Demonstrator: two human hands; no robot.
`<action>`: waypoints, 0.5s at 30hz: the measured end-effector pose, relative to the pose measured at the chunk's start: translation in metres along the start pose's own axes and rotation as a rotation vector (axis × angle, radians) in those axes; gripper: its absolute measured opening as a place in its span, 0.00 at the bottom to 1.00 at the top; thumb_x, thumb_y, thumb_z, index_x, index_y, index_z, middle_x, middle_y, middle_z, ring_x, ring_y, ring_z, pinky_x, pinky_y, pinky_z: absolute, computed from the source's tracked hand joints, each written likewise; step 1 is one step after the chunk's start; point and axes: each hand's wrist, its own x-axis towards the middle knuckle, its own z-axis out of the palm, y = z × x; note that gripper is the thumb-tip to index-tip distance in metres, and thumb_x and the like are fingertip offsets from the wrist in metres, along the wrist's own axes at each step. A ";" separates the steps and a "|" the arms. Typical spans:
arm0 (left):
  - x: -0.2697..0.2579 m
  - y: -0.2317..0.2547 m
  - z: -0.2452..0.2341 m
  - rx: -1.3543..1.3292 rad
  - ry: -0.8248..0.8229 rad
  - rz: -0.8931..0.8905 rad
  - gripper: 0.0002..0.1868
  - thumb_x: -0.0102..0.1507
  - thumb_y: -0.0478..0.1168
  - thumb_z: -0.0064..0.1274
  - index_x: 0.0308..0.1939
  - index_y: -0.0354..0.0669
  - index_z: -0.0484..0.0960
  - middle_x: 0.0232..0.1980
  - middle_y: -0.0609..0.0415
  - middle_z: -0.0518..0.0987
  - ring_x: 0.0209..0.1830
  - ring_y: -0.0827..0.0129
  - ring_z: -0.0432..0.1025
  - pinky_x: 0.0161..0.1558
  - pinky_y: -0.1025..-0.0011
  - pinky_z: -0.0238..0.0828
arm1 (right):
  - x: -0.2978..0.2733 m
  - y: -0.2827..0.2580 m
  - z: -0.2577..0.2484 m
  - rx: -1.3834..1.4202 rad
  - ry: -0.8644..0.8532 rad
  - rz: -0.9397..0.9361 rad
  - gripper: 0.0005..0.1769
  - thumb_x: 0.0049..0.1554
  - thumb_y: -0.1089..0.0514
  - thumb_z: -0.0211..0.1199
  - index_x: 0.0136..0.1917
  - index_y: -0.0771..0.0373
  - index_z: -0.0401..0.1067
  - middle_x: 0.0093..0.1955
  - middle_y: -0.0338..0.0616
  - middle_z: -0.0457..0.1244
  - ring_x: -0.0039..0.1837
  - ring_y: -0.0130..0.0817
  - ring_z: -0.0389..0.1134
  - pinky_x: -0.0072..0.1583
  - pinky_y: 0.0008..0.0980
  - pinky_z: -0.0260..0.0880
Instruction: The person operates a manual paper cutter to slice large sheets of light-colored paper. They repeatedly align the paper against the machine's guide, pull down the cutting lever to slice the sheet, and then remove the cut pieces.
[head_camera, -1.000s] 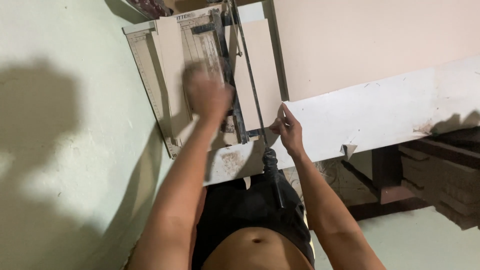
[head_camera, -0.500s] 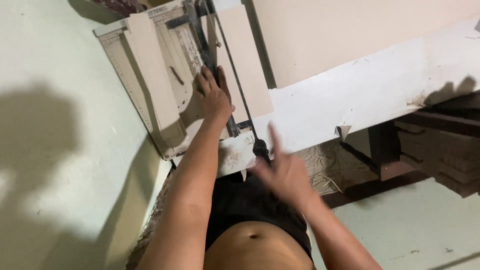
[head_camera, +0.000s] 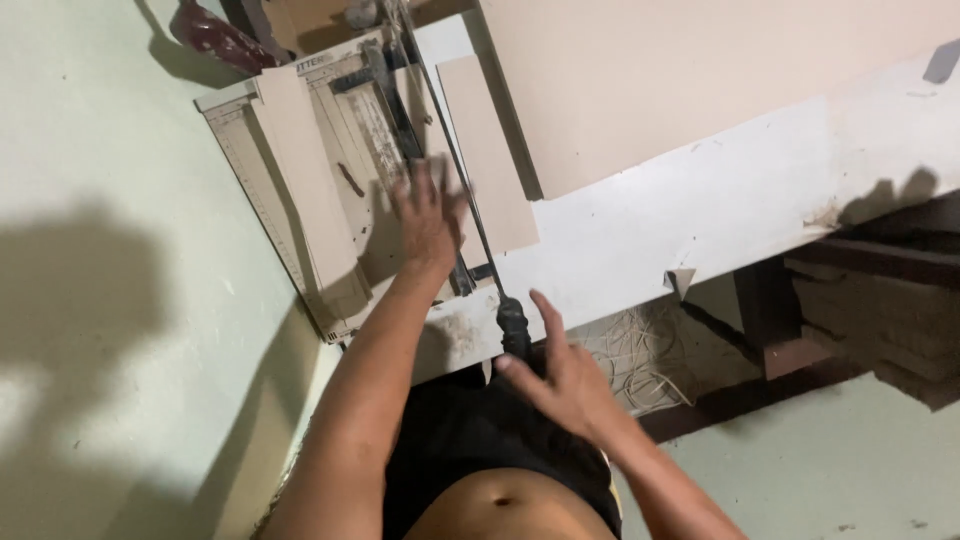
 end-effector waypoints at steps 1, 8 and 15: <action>0.004 0.000 0.012 -0.161 0.085 0.127 0.31 0.68 0.58 0.48 0.71 0.53 0.61 0.71 0.44 0.52 0.70 0.48 0.47 0.64 0.46 0.39 | -0.004 -0.003 -0.009 -0.013 -0.021 -0.019 0.46 0.58 0.35 0.55 0.82 0.49 0.45 0.32 0.58 0.71 0.33 0.53 0.75 0.41 0.44 0.77; -0.033 -0.036 0.055 0.132 0.662 0.924 0.11 0.53 0.40 0.64 0.21 0.53 0.75 0.23 0.60 0.73 0.25 0.63 0.67 0.28 0.65 0.67 | 0.185 0.065 0.032 -0.233 0.442 -0.060 0.41 0.62 0.27 0.53 0.72 0.61 0.56 0.56 0.60 0.64 0.51 0.62 0.73 0.51 0.58 0.75; -0.050 -0.115 0.027 0.389 0.019 0.561 0.07 0.61 0.33 0.53 0.35 0.50 0.86 0.38 0.51 0.83 0.34 0.56 0.77 0.34 0.57 0.70 | 0.255 0.088 0.049 -0.514 0.493 0.111 0.29 0.60 0.53 0.66 0.66 0.67 0.57 0.57 0.49 0.54 0.59 0.48 0.66 0.53 0.47 0.78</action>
